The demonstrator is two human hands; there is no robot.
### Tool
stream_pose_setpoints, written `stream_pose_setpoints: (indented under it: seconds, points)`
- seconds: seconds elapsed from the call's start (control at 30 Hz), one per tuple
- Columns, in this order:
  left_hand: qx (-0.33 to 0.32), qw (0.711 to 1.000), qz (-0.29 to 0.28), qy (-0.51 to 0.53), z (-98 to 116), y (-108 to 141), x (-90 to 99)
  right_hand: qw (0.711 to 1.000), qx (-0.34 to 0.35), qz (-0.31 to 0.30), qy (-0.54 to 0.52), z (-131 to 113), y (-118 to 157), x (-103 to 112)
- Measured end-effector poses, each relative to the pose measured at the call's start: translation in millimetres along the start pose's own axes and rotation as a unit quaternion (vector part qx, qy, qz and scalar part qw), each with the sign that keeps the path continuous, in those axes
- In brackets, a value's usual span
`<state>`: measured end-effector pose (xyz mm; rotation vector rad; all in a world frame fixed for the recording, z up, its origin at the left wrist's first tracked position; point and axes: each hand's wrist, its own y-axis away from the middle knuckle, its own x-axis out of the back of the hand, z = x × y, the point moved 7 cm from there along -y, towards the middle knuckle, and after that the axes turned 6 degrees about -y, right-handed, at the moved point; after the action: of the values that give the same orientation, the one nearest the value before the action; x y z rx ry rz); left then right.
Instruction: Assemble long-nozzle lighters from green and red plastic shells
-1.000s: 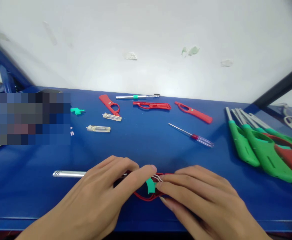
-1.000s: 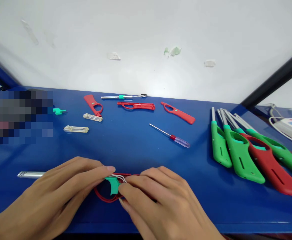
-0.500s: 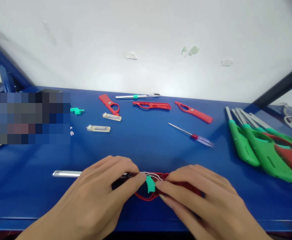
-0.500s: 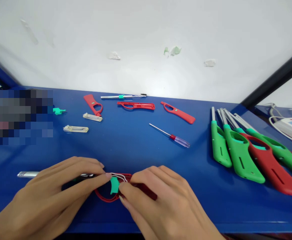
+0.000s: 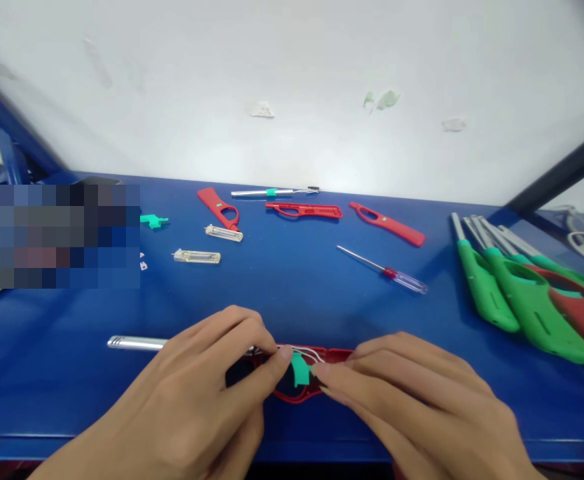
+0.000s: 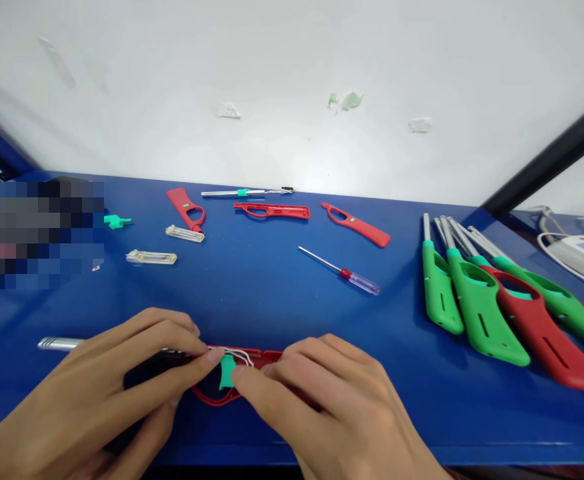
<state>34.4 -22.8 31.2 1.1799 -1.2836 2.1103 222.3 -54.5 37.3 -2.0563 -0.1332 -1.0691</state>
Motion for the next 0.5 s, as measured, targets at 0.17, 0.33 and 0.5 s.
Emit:
stream_pose_setpoints:
  seconds: [0.17, 0.33, 0.5]
  points:
    - [-0.015, 1.000, 0.007, -0.021, 2, 0, 1.9, 0.999, 0.032, 0.026, 0.020, -6, 0, 6]
    - [-0.017, 0.999, -0.002, -0.033, 3, 4, -0.4, 0.993, 0.082, 0.008, 0.090, -8, 21, -1]
    - [-0.014, 0.998, -0.011, -0.055, 2, 11, -5.7, 0.987, 0.103, 0.018, 0.125, -11, 29, -3]
